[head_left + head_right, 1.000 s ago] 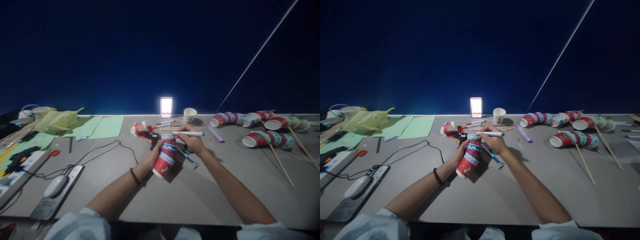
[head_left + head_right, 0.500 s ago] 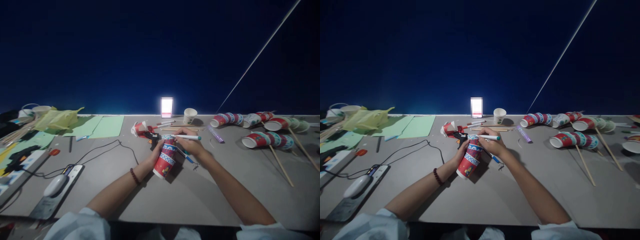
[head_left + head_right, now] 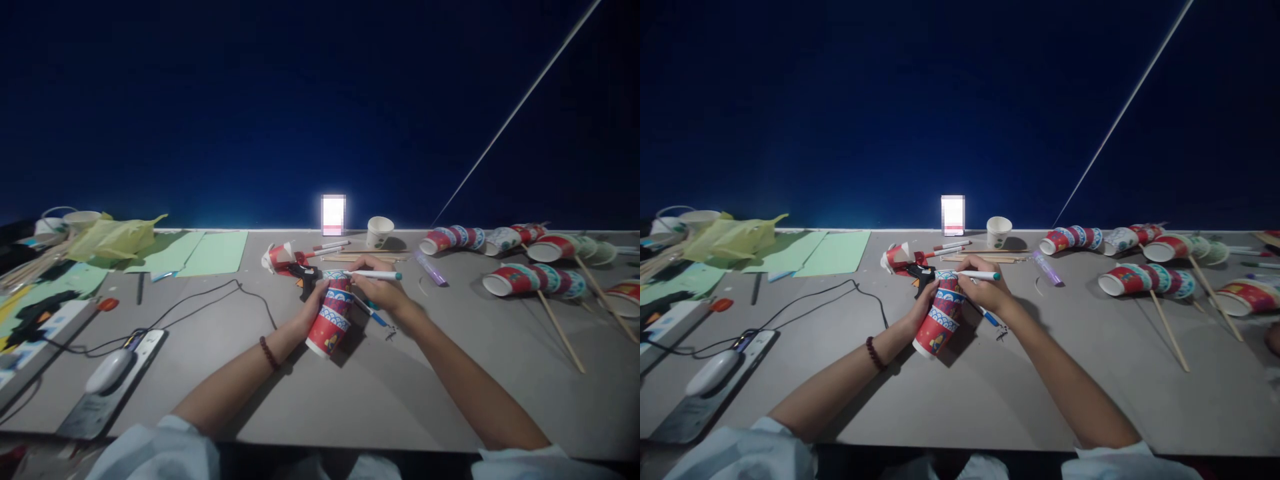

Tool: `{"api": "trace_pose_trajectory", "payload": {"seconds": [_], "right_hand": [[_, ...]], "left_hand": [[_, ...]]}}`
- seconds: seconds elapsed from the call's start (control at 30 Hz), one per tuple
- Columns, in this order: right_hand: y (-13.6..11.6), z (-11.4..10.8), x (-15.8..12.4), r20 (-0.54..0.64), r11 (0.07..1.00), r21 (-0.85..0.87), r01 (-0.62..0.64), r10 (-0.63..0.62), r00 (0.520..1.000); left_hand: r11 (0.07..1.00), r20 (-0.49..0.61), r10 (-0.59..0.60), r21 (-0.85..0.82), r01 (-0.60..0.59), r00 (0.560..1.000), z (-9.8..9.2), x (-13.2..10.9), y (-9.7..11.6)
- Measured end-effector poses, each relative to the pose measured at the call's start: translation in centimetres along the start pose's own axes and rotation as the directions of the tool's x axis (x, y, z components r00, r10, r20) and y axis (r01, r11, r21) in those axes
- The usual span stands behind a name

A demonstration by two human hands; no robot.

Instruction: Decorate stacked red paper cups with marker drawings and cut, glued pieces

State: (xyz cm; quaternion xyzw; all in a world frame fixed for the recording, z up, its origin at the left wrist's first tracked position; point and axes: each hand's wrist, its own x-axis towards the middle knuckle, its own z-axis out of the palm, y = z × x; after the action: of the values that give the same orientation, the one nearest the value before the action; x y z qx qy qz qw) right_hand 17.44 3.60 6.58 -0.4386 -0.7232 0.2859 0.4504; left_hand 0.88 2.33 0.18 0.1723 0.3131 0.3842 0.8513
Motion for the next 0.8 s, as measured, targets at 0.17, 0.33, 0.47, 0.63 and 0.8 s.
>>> {"api": "trace_pose_trajectory", "payload": {"seconds": [0.17,0.33,0.47,0.63,0.8], "right_hand": [[0.20,-0.02,-0.05,0.000,1.000,0.004,-0.015,0.015,1.000],[0.39,0.02,-0.02,0.012,0.999,0.042,-0.021,0.020,1.000],[0.20,0.01,0.07,-0.009,0.998,0.041,-0.037,0.038,0.999],[0.03,-0.03,0.09,-0.030,0.997,0.056,-0.054,0.056,0.998],[0.23,-0.01,0.03,-0.022,0.997,0.058,-0.044,0.045,0.999]], "left_hand": [[1.000,0.023,0.002,-0.007,-0.002,1.000,-0.36,0.18,-0.12],[1.000,0.008,0.017,-0.002,-0.017,1.000,-0.18,-0.01,-0.08],[1.000,0.025,-0.004,0.008,0.004,1.000,-0.14,-0.09,-0.02],[1.000,0.033,-0.018,0.014,0.017,0.999,-0.21,-0.07,-0.04],[1.000,0.024,-0.019,0.012,0.018,1.000,-0.11,-0.14,-0.01]]}}
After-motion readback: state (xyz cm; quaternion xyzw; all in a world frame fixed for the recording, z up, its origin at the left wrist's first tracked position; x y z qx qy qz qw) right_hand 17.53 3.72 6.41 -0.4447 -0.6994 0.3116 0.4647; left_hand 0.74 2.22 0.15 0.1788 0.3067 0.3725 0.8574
